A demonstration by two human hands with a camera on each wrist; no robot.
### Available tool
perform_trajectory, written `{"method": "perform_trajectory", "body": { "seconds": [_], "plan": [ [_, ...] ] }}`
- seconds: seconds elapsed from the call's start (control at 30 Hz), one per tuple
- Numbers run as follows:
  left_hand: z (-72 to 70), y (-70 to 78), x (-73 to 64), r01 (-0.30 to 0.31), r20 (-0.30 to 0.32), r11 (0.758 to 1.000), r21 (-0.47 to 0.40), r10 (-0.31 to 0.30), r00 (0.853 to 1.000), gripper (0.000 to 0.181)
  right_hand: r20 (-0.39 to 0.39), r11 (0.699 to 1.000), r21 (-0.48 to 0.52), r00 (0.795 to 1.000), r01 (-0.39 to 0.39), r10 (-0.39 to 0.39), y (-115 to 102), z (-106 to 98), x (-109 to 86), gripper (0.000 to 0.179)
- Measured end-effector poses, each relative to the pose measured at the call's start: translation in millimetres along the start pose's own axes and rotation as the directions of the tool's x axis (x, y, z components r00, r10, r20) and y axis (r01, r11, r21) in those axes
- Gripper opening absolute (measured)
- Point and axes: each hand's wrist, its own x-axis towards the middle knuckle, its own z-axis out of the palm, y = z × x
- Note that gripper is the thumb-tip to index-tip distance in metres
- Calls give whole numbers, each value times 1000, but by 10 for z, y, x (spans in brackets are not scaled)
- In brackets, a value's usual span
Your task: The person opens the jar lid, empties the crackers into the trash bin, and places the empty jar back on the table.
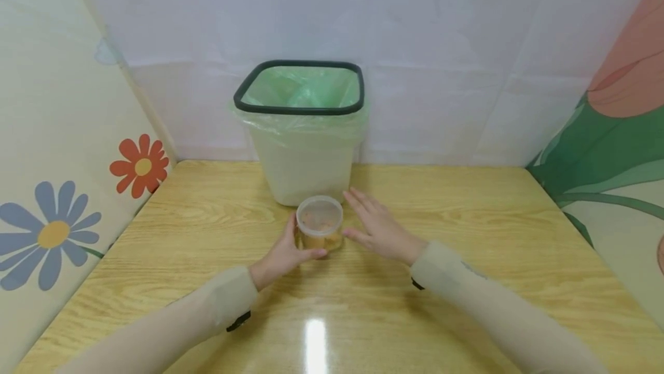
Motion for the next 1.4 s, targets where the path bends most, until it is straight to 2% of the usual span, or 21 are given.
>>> {"method": "perform_trajectory", "body": {
  "seconds": [0.17, 0.37, 0.57, 0.7, 1.03, 1.27, 1.4],
  "plan": [
    [-9, -8, 21, -40, 20, 999, 9, 40, 999, 108, 9, 1000, 15, 1000, -1, 1, -50, 21, 49, 77],
    [10, -18, 36, -28, 20, 1000, 8, 28, 999, 110, 9, 1000, 1, 1000, 22, -22, -49, 73, 98, 77],
    [19, -17, 63, -44, 33, 998, -55, 46, 998, 107, 5, 999, -14, 999, 46, -46, -70, 113, 157, 77],
    [0, -8, 88, -73, 70, 990, -119, 81, 994, 107, 13, 999, -18, 999, 31, -30, -98, 136, 203, 77],
    [-79, -33, 147, -143, 144, 980, -138, 163, 976, 106, 30, 996, -86, 999, 34, -32, -152, 188, 338, 76],
    [-88, -10, 141, -104, 145, 986, -127, 122, 982, 105, 50, 994, -107, 998, 33, -28, -212, 213, 451, 74],
    [-91, 4, 135, -77, 143, 989, -128, 95, 985, 105, 45, 992, -108, 997, 69, -64, -241, 221, 495, 71]
  ]
}}
